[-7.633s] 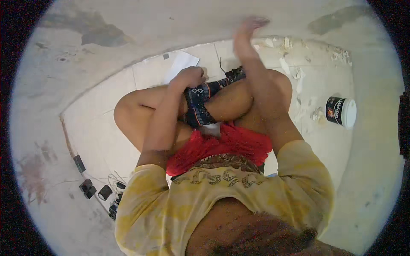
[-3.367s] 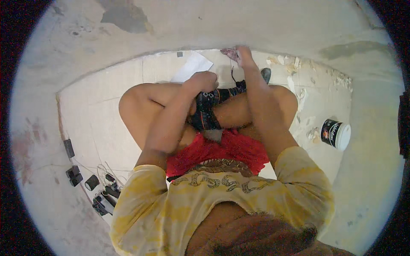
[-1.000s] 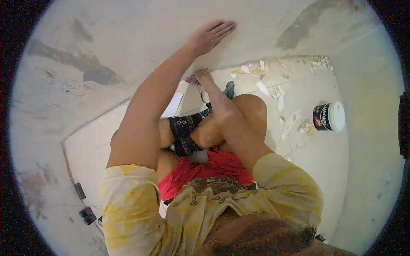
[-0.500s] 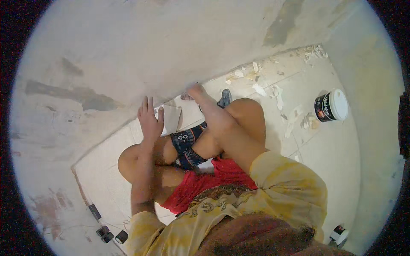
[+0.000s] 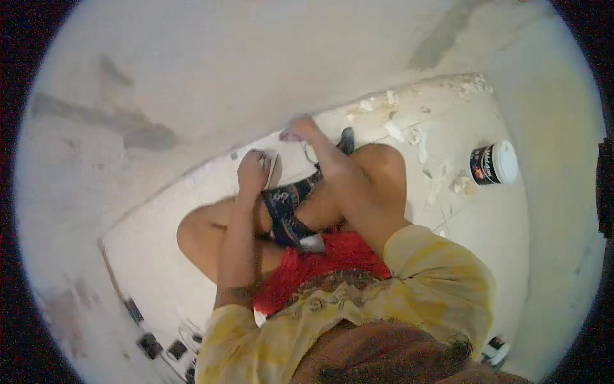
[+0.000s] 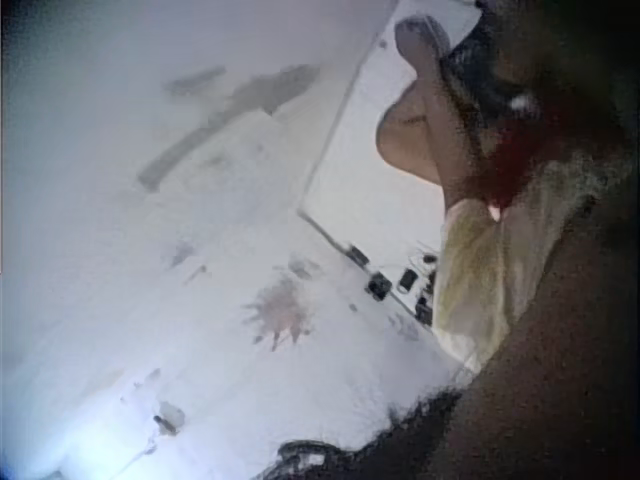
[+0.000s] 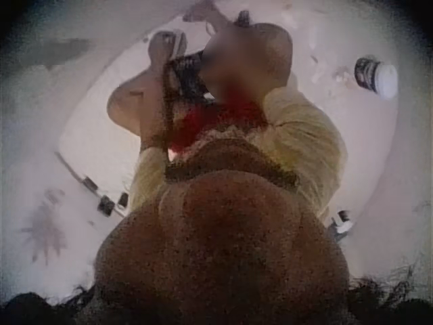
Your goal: The person patches a damaged wall by first scraping the area with a tool, then applying white putty from a container using a scraper, and smoothing the surface by hand.
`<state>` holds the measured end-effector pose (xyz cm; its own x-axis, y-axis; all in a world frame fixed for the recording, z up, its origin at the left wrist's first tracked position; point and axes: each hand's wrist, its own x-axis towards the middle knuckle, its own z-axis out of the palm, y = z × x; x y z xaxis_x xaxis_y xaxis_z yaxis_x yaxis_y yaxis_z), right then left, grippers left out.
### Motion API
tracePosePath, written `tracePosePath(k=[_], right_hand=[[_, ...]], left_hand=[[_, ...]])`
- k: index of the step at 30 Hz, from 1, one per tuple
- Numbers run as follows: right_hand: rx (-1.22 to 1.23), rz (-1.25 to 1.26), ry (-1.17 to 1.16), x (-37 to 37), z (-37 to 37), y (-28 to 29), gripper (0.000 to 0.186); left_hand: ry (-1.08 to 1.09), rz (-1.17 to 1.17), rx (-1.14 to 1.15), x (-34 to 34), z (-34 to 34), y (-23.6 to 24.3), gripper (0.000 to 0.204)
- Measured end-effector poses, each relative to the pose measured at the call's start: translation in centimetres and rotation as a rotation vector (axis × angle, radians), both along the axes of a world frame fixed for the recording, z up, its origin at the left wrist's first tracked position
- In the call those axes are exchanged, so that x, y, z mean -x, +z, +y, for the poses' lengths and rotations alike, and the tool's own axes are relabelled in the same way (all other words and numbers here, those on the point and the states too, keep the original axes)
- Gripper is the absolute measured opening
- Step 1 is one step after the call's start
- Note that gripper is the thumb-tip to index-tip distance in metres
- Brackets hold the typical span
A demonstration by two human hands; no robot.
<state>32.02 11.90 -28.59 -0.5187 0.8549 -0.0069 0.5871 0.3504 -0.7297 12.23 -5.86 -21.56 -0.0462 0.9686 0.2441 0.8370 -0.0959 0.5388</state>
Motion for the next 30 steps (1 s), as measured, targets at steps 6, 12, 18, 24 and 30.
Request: tracePosePath(k=[6,12,18,24,30], right_hand=[[0.992,0.632,-0.179,4.9,-5.3,2.6,0.023],[0.055,0.207,0.572,1.2,-5.3,1.9,0.035],[1.377,0.787,0.152,0.8,-6.0,5.0,0.033],[0.834,0.449,-0.508,1.7,-3.1,-0.1,0.020],[0.215,0.249,-0.291,-1.4,2.2,-9.1,0.015]], left_hand=[[0.173,0.000,0.393,3.0,-0.2,0.4,0.037],[-0.279,-0.007,0.170,0.0,0.2,-0.6,0.079],[-0.019,0.053,0.338,1.8,0.1,0.4,0.022],[0.122,0.064,0.386,1.3,-0.2,1.1,0.020],[0.019,0.047,0.348,-1.4,1.3,1.5,0.021]])
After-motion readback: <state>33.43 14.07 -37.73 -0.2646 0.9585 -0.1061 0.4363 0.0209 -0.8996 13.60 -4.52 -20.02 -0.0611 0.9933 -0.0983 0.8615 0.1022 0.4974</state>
